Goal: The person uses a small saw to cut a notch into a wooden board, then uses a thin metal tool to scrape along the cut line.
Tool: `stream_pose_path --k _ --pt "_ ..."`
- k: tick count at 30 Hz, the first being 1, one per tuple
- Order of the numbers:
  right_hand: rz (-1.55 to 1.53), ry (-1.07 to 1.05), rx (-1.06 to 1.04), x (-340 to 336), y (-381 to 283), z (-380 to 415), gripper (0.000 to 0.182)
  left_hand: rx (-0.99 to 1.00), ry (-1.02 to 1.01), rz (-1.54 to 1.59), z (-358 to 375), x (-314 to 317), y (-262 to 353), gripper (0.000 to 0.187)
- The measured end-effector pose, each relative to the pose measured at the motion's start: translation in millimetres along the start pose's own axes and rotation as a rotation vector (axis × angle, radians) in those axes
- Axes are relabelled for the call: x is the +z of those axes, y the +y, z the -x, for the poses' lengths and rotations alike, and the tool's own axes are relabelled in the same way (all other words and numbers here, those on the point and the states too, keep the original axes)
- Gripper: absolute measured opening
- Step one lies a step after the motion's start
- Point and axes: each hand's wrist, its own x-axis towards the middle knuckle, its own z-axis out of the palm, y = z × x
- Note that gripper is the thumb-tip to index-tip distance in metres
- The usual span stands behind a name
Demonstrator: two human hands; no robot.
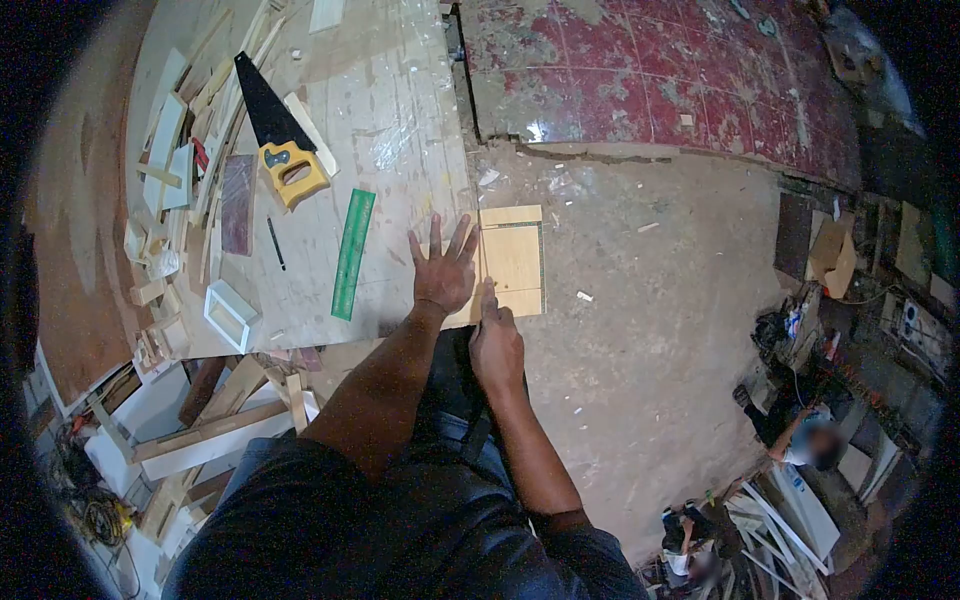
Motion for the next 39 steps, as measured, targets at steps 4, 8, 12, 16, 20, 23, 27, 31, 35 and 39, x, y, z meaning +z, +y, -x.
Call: stream_pose_path --k 4,8,12,16,20,23,27,31,35,39 --pt "0.013 0.001 0.019 -5.6 -11.1 -17.9 0.063 -0.008 -0.024 0.008 -0.8 0.6 0.7 0.073" --pt "0.003 -0.010 0.031 -6.1 -13.8 -14.4 0.063 -0.022 -0.076 -0.002 -2.0 -3.4 1.5 0.072" --pt "0.021 -0.019 0.032 -2.8 -16.9 -11.6 0.062 -0.012 -0.082 -0.003 -1.5 -2.8 -0.8 0.073" --pt "-0.001 0.027 0.007 -0.6 -21.5 -30.5 0.058 -0.005 -0.112 -0.065 -1.7 -4.4 0.5 0.075" --pt "-0.043 -0.093 0.086 -12.7 -36.0 -17.8 0.056 0.020 -0.083 -0.051 -1.7 -3.4 -1.6 0.075" --pt "0.078 -0.065 0.071 -13.8 -40.1 -11.5 0.054 0.009 -0.121 -0.037 -0.8 -9.2 0.4 0.077" --pt "0.066 -0.113 0.053 -22.4 -48.9 -16.6 0.057 0.022 -0.116 -0.049 0.4 -9.3 -1.0 0.080" --pt "0.063 -0.113 0.066 -30.4 -51.9 -16.1 0.056 0.010 -0.142 0.003 -0.1 -17.2 -0.4 0.081" --pt "0.040 -0.098 0.074 -23.3 -51.7 -24.3 0.053 0.013 -0.084 -0.004 1.5 -6.5 -2.0 0.081" --pt "0.041 -0.087 0.055 -34.4 -58.7 -15.0 0.053 0.012 -0.085 0.004 -1.8 -7.4 -2.7 0.082"
